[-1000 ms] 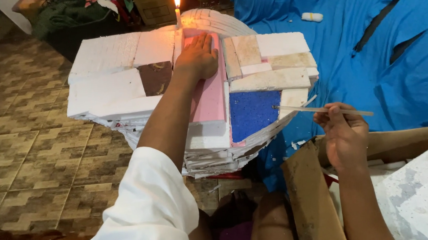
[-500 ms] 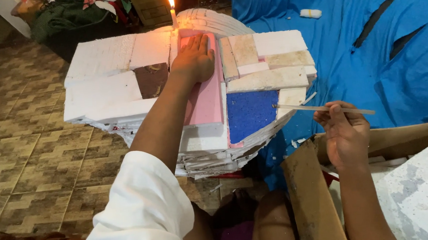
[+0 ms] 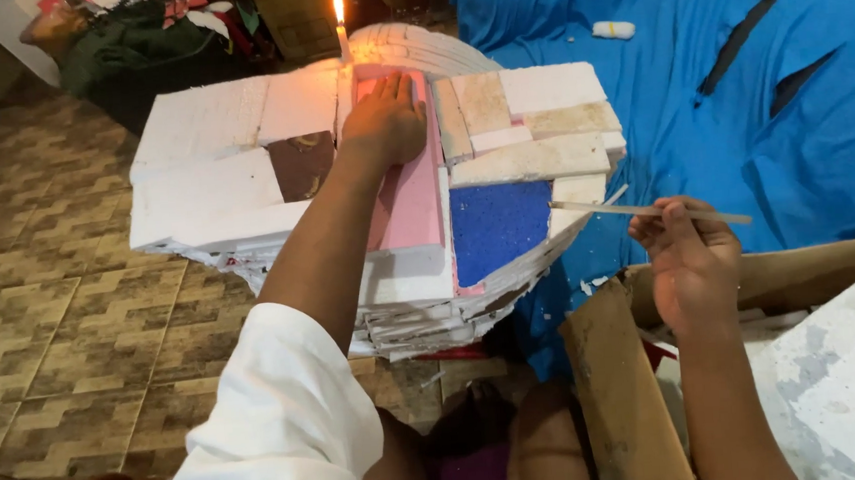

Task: Finishing a large styrofoam model by trimming edges with a utility knife and sealing them with heat from a flame.

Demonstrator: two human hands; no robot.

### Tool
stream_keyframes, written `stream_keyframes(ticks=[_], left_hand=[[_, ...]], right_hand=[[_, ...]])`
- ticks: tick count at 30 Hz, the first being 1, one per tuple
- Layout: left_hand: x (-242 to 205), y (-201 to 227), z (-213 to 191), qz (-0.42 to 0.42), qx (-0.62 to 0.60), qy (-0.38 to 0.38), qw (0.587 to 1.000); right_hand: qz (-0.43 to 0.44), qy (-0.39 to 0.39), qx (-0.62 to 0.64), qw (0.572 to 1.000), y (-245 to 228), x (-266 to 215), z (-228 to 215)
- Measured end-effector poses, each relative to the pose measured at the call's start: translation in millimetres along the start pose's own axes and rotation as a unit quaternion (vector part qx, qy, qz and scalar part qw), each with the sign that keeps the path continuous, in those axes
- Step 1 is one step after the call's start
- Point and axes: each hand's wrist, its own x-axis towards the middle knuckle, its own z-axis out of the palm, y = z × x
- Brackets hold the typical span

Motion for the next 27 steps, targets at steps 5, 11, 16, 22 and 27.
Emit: stream_keyframes(ticks=[5,11,16,22,27], left_hand=[[19.2,-8.0,-1.8,0.098,0.069,-0.015,0.993],[19.1,0.2,4.6,0.109,0.045,-0.019,0.993],[20.0,-2.9,6.0,0.123,0.068,-0.075,0.987],[-50.1,-1.6,-30.5,0.129,-0.041,0.041,0.99],[-161.3,27.7,-59.9,0.19,0.055,-0.13,0.972]], right_hand=[[0.002,0.004,-0.006,1.0,-1.2,-1.2,-1.5],[0.008,0.015,-0.001,1.0,0.5,-0.9,-6.0],[0.009,0.025,0.001,1.0,-3.2,-2.5,-8.0],[0.007,0.0,0.022,1.0,-9.8,-3.5,-5.5],[0.006,0.012,0.001,1.0,-15.7,-4.1,-0.3]])
